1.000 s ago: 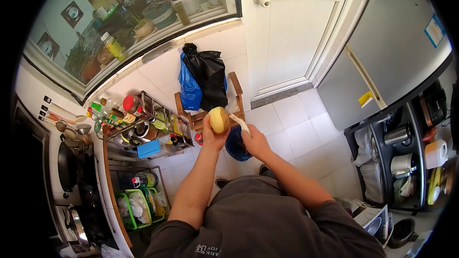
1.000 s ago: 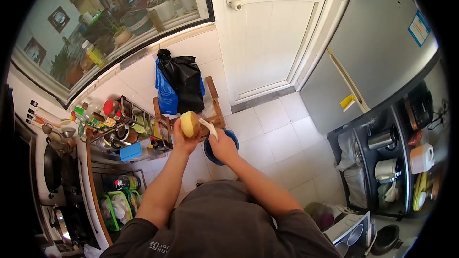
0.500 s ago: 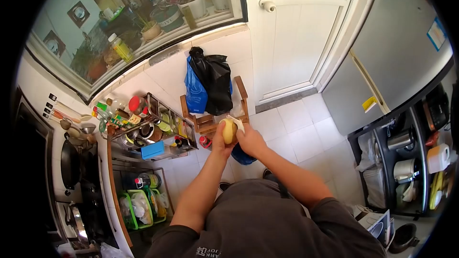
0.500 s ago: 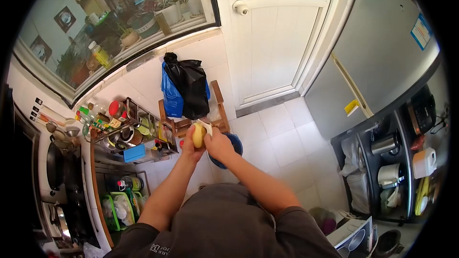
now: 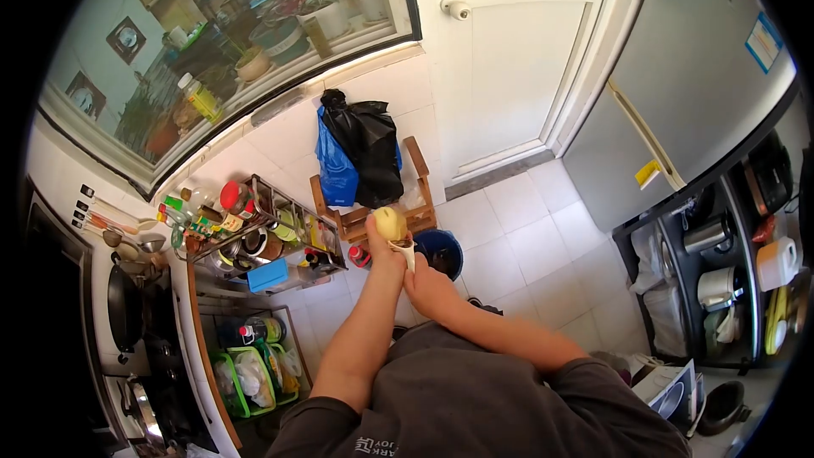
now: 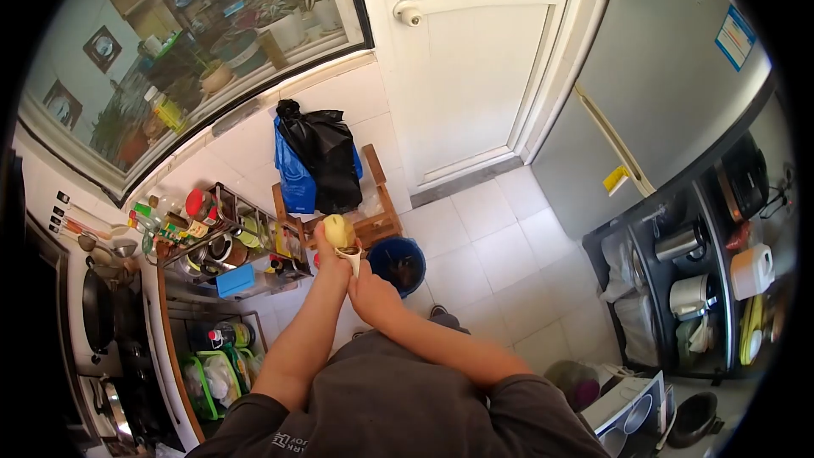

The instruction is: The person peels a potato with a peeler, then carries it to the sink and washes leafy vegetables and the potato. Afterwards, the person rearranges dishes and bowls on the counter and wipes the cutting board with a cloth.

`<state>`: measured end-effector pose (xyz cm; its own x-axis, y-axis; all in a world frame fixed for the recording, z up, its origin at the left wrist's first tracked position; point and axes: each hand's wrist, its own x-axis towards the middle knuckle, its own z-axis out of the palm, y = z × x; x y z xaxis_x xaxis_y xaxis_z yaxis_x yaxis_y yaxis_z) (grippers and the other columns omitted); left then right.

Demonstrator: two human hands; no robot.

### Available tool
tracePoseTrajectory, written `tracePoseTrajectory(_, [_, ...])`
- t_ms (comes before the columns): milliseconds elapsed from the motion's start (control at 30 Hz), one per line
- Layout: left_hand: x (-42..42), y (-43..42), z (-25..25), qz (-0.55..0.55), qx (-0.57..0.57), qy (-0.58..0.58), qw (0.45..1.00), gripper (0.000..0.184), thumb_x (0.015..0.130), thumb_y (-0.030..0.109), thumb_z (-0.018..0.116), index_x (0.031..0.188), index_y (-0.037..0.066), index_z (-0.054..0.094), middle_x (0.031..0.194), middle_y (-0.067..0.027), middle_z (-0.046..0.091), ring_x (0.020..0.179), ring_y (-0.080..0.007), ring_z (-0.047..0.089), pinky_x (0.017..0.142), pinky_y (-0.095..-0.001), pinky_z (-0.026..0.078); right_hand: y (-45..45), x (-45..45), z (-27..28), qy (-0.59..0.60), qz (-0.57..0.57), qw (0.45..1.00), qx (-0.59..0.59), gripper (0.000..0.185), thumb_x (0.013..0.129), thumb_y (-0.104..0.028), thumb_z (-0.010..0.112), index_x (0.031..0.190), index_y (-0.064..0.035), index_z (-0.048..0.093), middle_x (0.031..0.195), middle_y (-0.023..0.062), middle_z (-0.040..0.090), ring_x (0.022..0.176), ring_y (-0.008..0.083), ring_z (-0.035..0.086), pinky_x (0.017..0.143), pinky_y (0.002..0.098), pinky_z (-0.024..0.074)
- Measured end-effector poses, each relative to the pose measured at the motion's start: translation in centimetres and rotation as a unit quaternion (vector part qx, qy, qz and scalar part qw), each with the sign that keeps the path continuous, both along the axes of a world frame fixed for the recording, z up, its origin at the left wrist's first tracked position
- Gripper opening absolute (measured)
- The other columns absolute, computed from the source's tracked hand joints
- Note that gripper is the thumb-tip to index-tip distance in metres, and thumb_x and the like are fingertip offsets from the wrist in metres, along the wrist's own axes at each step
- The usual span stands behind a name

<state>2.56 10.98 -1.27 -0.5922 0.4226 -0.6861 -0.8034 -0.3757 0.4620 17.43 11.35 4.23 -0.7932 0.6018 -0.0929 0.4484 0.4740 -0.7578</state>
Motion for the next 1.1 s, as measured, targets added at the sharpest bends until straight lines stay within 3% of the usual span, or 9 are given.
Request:
tracePoseTrajectory(33, [0.0,0.2,0.1,-0.009,0.033,0.018,0.999,0.046,0.076,0.055,0.058,0.092,0.013,0.058,0.081,-0.0049,0.060,0.066,-0.0238,0.059,0.049,-0.0341,0.047,0.0,0.1,-0.2,0.001,0.002,1.000,-0.016,0.037,0.088,-0.026,0.042,0.110,0.0037,0.037,0.075,0.0276,0.060,0.068,0.0446,0.058,0.063,0.0533,0.0459])
tracePoseTrajectory(133, [-0.1,0.3,1.0,-0.008,0.069,-0.009,0.998,0.048,0.075,0.055,0.059,0.094,0.011,0.058,0.082,-0.0056,0.060,0.065,-0.0250,0.058,0.051,-0.0349,0.049,-0.3,0.3,-0.7,0.006,0.007,0.998,-0.054,0.038,0.088,-0.026,0.042,0.113,0.0019,0.037,0.077,0.0278,0.060,0.070,0.0450,0.058,0.065,0.0535,0.0456])
tracePoseTrajectory(333, [-0.3,0.0,1.7,-0.010,0.054,-0.002,0.999,0.050,0.074,0.056,0.058,0.099,0.013,0.058,0.094,-0.0068,0.059,0.083,-0.0250,0.057,0.069,-0.0401,0.051,2.2,0.5,-0.8,-0.009,-0.012,0.993,-0.119,0.040,0.086,-0.031,0.044,0.117,-0.0055,0.045,0.088,0.0264,0.061,0.083,0.0433,0.058,0.076,0.0496,0.0450])
tracePoseTrajectory(400, [-0.9,-0.9,1.4,-0.083,0.105,-0.025,0.991,0.051,0.075,0.056,0.054,0.103,0.013,0.057,0.098,-0.0064,0.059,0.087,-0.0250,0.056,0.076,-0.0417,0.048,2.9,0.8,-1.2,0.058,-0.037,0.987,-0.145,0.040,0.085,-0.033,0.045,0.115,-0.0060,0.049,0.090,0.0250,0.061,0.087,0.0419,0.058,0.077,0.0462,0.0448])
tracePoseTrajectory(633, [-0.8,-2.3,2.0,-0.138,0.142,0.026,0.980,0.045,0.083,0.049,0.046,0.111,0.014,0.054,0.106,-0.0068,0.059,0.098,-0.0251,0.055,0.078,-0.0429,0.047,5.8,-0.9,0.1,0.055,-0.082,0.985,-0.140,0.040,0.085,-0.033,0.044,0.113,-0.0062,0.053,0.090,0.0228,0.062,0.087,0.0392,0.059,0.078,0.0436,0.0455])
tracePoseTrajectory(833, [-0.2,-2.8,0.5,-0.235,0.070,0.091,0.965,0.044,0.081,0.046,0.057,0.114,0.018,0.053,0.112,-0.0023,0.057,0.104,-0.0211,0.053,0.088,-0.0421,0.042,6.6,-3.4,0.0,0.049,-0.060,0.993,-0.089,0.041,0.085,-0.034,0.041,0.112,-0.0056,0.053,0.093,0.0247,0.061,0.089,0.0419,0.058,0.081,0.0453,0.0446])
tracePoseTrajectory(967, [0.6,-2.7,1.0,-0.211,0.093,0.063,0.971,0.041,0.081,0.044,0.058,0.112,0.018,0.054,0.111,-0.0023,0.058,0.103,-0.0204,0.054,0.087,-0.0415,0.043,6.0,-4.0,-1.4,0.030,-0.045,0.995,-0.078,0.041,0.085,-0.033,0.040,0.111,-0.0027,0.051,0.092,0.0271,0.060,0.088,0.0443,0.056,0.080,0.0483,0.0435])
tracePoseTrajectory(1033, [1.0,-2.3,1.1,-0.167,0.084,0.040,0.982,0.040,0.080,0.044,0.059,0.107,0.014,0.055,0.100,-0.0037,0.062,0.087,-0.0214,0.060,0.074,-0.0358,0.049,5.0,-3.5,-0.6,0.025,-0.046,0.995,-0.081,0.040,0.086,-0.032,0.040,0.110,-0.0010,0.049,0.089,0.0281,0.060,0.085,0.0450,0.057,0.078,0.0497,0.0436])
tracePoseTrajectory(1100, [1.0,-1.7,0.3,-0.140,0.104,0.029,0.984,0.040,0.081,0.044,0.058,0.105,0.013,0.056,0.098,-0.0046,0.062,0.086,-0.0220,0.060,0.075,-0.0367,0.049,4.0,-3.2,-0.5,0.021,-0.046,0.995,-0.083,0.040,0.087,-0.031,0.039,0.109,0.0006,0.047,0.087,0.0291,0.060,0.082,0.0457,0.057,0.076,0.0510,0.0438])
